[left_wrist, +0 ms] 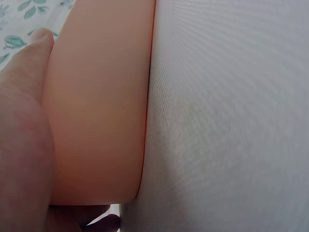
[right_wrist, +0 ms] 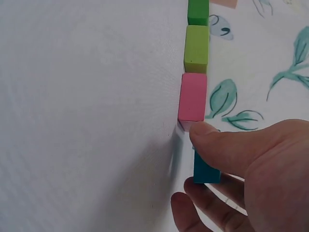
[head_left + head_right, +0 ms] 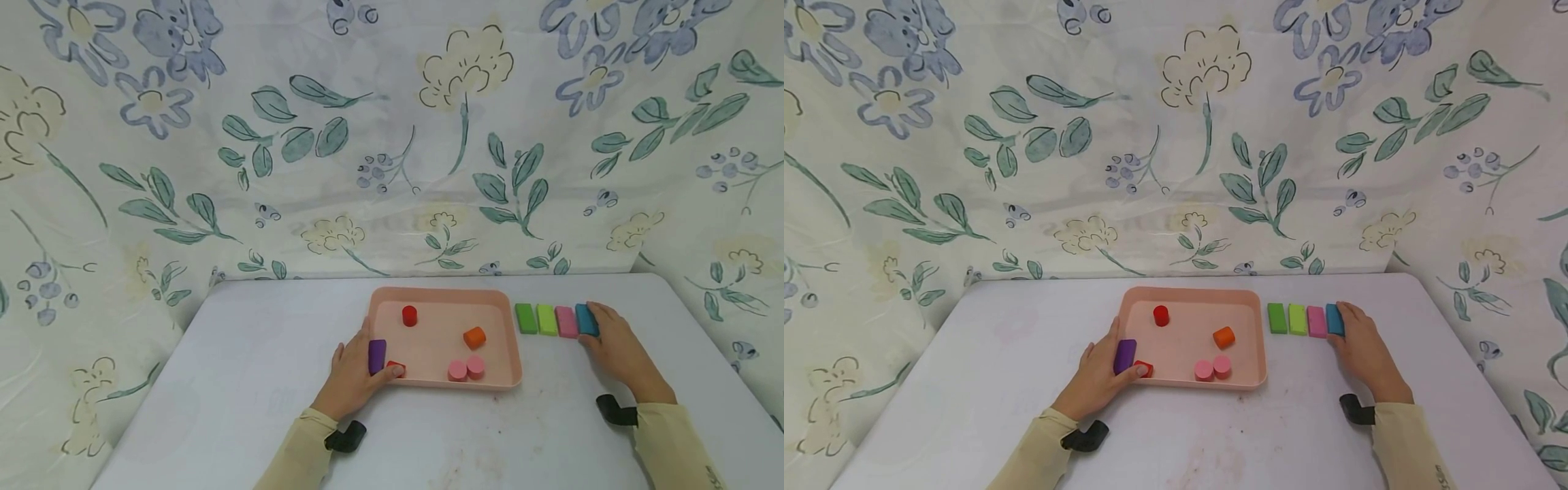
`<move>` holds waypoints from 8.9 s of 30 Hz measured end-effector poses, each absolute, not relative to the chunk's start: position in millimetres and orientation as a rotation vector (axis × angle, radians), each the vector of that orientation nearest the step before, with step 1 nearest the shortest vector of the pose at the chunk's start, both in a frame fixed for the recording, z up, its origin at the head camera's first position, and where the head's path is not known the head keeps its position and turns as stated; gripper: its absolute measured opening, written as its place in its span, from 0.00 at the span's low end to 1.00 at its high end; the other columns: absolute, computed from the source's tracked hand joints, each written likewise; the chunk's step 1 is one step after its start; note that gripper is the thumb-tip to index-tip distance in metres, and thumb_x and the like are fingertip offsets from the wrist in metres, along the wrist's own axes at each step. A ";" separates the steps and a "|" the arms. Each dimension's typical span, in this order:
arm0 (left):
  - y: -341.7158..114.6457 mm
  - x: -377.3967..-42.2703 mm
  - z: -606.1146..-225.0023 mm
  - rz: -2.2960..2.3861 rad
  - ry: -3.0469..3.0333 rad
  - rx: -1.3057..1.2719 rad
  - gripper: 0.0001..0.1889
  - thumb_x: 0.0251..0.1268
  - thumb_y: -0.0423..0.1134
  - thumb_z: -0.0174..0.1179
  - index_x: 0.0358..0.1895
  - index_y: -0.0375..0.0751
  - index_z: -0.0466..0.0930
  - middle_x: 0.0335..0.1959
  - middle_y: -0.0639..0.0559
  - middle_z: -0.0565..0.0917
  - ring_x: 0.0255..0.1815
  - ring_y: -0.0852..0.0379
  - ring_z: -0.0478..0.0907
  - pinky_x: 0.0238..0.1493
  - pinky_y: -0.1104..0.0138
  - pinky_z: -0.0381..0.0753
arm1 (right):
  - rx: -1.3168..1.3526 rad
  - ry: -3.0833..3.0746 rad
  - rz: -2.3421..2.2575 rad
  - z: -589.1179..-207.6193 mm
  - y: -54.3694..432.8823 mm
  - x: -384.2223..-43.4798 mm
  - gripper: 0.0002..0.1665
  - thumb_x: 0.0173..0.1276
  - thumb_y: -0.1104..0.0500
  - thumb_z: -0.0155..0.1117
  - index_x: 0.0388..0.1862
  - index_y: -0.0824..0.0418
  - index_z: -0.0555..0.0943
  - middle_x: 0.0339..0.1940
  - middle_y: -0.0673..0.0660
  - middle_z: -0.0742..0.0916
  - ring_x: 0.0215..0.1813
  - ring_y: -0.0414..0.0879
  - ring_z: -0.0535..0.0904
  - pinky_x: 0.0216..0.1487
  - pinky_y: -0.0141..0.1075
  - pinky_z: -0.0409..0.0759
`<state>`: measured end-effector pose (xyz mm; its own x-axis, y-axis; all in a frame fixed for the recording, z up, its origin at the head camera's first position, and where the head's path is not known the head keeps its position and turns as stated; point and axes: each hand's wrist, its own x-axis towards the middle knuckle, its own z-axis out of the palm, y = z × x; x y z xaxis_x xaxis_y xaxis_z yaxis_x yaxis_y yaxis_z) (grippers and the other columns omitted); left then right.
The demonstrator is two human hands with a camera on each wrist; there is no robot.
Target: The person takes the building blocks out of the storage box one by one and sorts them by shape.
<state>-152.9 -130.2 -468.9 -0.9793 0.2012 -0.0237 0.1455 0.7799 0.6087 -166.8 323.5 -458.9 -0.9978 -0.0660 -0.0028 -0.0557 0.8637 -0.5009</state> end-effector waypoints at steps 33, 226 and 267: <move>-131.2 -152.4 -469.5 0.995 2.884 0.304 0.60 0.58 0.67 0.64 0.82 0.37 0.40 0.80 0.39 0.55 0.78 0.40 0.55 0.75 0.36 0.36 | -0.092 2.982 -0.732 -463.7 327.4 -172.6 0.38 0.73 0.64 0.60 0.71 0.84 0.56 0.68 0.83 0.64 0.65 0.78 0.61 0.66 0.70 0.62; -138.6 -152.5 -471.3 0.957 2.901 0.439 0.66 0.53 0.63 0.72 0.79 0.27 0.37 0.80 0.36 0.55 0.78 0.39 0.55 0.74 0.33 0.40 | -0.824 2.801 -0.632 -441.3 16.4 -196.5 0.31 0.61 0.50 0.74 0.62 0.61 0.81 0.50 0.59 0.82 0.48 0.48 0.77 0.49 0.41 0.84; -134.2 -153.5 -470.2 0.939 2.887 0.372 0.67 0.53 0.65 0.70 0.80 0.28 0.36 0.78 0.33 0.57 0.78 0.37 0.55 0.75 0.35 0.40 | -0.628 2.906 -0.730 -422.6 58.5 -178.8 0.43 0.62 0.48 0.74 0.71 0.64 0.72 0.65 0.61 0.76 0.59 0.53 0.76 0.57 0.48 0.82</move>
<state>-153.5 -134.2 -470.2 -0.9670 0.2548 -0.0037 0.2039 0.7823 0.5886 -178.8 58.5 -422.6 -0.9127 -0.4080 0.0216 -0.3698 0.8025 -0.4683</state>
